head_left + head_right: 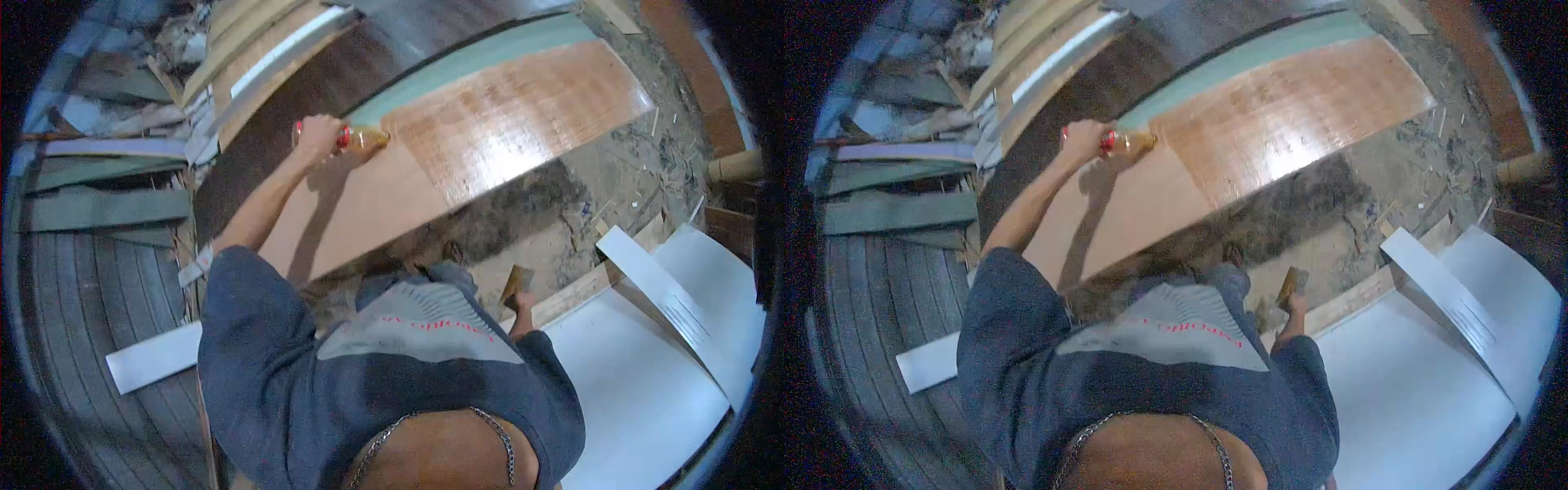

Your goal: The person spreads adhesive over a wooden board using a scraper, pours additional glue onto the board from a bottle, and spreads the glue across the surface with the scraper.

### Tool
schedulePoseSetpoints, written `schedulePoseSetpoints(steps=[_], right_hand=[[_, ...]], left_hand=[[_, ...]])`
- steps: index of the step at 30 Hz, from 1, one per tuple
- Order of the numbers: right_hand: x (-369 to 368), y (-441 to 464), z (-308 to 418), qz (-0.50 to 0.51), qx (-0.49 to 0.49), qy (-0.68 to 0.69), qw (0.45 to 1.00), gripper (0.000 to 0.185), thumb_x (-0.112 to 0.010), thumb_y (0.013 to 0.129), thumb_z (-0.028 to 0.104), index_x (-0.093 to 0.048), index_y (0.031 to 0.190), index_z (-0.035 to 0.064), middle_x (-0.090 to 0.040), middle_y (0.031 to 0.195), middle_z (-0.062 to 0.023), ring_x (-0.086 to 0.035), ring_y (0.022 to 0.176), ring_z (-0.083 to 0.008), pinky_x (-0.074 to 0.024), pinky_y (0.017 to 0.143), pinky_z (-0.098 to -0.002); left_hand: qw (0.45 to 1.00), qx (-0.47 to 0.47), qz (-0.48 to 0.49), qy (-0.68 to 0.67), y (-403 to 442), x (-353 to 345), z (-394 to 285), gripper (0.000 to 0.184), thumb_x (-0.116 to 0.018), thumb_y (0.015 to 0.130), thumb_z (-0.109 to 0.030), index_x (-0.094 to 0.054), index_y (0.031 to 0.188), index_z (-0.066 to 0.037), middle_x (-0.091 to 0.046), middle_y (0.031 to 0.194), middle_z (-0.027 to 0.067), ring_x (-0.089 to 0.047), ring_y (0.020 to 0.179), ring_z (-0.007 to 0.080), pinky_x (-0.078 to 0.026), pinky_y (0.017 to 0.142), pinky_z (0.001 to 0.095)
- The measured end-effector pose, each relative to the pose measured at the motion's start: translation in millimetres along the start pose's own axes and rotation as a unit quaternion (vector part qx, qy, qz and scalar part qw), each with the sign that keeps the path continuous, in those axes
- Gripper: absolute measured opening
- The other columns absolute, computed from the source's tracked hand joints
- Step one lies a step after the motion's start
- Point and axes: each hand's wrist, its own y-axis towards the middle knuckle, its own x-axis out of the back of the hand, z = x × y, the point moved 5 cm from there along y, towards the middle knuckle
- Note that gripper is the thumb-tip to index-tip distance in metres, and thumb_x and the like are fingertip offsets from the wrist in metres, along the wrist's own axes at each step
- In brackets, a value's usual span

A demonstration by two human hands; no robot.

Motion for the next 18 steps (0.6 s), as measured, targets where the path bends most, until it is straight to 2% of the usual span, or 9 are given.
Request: schedulePoseSetpoints(steps=[1,4,6,10,11,12,13,15,18], right_hand=[[-7.2,8.8,-12.9,-0.023,0.022,0.016,0.999,0.054,-0.067,0.078,0.037,-0.066,0.112,-0.006,-0.069,0.104,-0.03,-0.066,0.103,-0.0437,-0.0519,0.087,-0.0483],[-13.7,32.7,-31.7,0.008,-0.018,-0.03,0.999,0.051,-0.067,0.079,0.033,-0.066,0.112,-0.0055,-0.07,0.101,-0.0283,-0.068,0.1,-0.0426,-0.0529,0.084,-0.0474],[-29.3,64.1,-59.9,0.019,0.025,-0.056,0.998,0.047,-0.066,0.079,0.031,-0.067,0.109,-0.0055,-0.071,0.099,-0.0266,-0.07,0.095,-0.0414,-0.0538,0.079,-0.0472],[-0.2,36.9,-20.3,-0.02,0.063,-0.034,0.997,0.042,-0.064,0.079,0.029,-0.069,0.103,-0.0043,-0.073,0.092,-0.0232,-0.071,0.086,-0.041,-0.0541,0.075,-0.0471],[4.9,38.0,-7.1,-0.021,0.079,-0.037,0.996,0.042,-0.064,0.079,0.029,-0.069,0.103,-0.0043,-0.073,0.092,-0.0232,-0.071,0.086,-0.041,-0.0541,0.075,-0.0471],[5.2,43.2,-7.8,-0.01,0.084,-0.088,0.992,0.047,-0.062,0.078,0.032,-0.068,0.104,-0.0064,-0.071,0.094,-0.0279,-0.069,0.092,-0.0436,-0.0529,0.08,-0.0487],[4.6,47.1,-5.4,-0.002,0.088,-0.14,0.986,0.052,-0.059,0.076,0.035,-0.068,0.105,-0.0084,-0.069,0.097,-0.0326,-0.067,0.098,-0.0461,-0.0518,0.084,-0.0503],[33.2,-4.5,58.7,-0.008,0.094,-0.037,0.995,0.053,-0.06,0.076,0.034,-0.067,0.109,-0.0074,-0.068,0.102,-0.0325,-0.066,0.102,-0.0446,-0.0509,0.087,-0.0496],[33.5,18.8,65.8,-0.021,0.094,-0.117,0.988,0.05,-0.061,0.077,0.03,-0.067,0.111,-0.0052,-0.067,0.108,-0.0307,-0.066,0.104,-0.0443,-0.0504,0.088,-0.0486]], left_hand=[[1.0,0.009,0.002,0.005,-10.3,-17.2,2.7,0.067,-0.089,0.058,-0.031,-0.068,0.121,-0.023,-0.073,0.088,0.0119,-0.072,0.085,0.0305,-0.057,0.071,0.0462],[0.997,0.065,-0.02,-0.033,-47.6,-26.6,15.0,0.061,-0.086,0.062,-0.031,-0.069,0.12,-0.025,-0.073,0.089,0.0126,-0.072,0.085,0.0315,-0.056,0.072,0.0473],[0.995,0.082,-0.017,-0.044,-71.0,-31.8,26.4,0.063,-0.086,0.063,-0.032,-0.068,0.123,-0.025,-0.072,0.09,0.0127,-0.072,0.085,0.0317,-0.056,0.072,0.0474],[0.99,0.119,0.038,-0.061,-125.5,-52.9,44.2,0.072,-0.086,0.063,-0.035,-0.063,0.131,-0.025,-0.072,0.096,0.0129,-0.071,0.091,0.0308,-0.056,0.073,0.0469],[0.989,0.127,0.041,-0.062,-135.1,-58.2,57.0,0.075,-0.086,0.062,-0.036,-0.062,0.132,-0.025,-0.072,0.097,0.0128,-0.07,0.092,0.0303,-0.056,0.074,0.0466],[0.99,0.123,0.039,-0.054,-146.8,-69.5,67.5,0.064,-0.081,0.07,-0.032,-0.063,0.131,-0.024,-0.072,0.097,0.013,-0.07,0.093,0.0295,-0.056,0.074,0.0466],[0.988,0.138,0.032,-0.054,-160.0,-79.4,75.5,0.064,-0.081,0.07,-0.032,-0.063,0.131,-0.024,-0.072,0.097,0.013,-0.07,0.093,0.0295,-0.056,0.074,0.0466],[0.983,0.174,0.018,-0.047,-189.4,-91.0,95.7,0.051,-0.072,0.08,-0.028,-0.064,0.129,-0.025,-0.071,0.094,0.0131,-0.071,0.09,0.0293,-0.056,0.071,0.0459],[0.979,0.19,0.035,-0.06,-237.7,-91.6,115.6,0.044,-0.064,0.084,-0.023,-0.065,0.128,-0.025,-0.071,0.09,0.0131,-0.071,0.086,0.0295,-0.056,0.069,0.0451]])
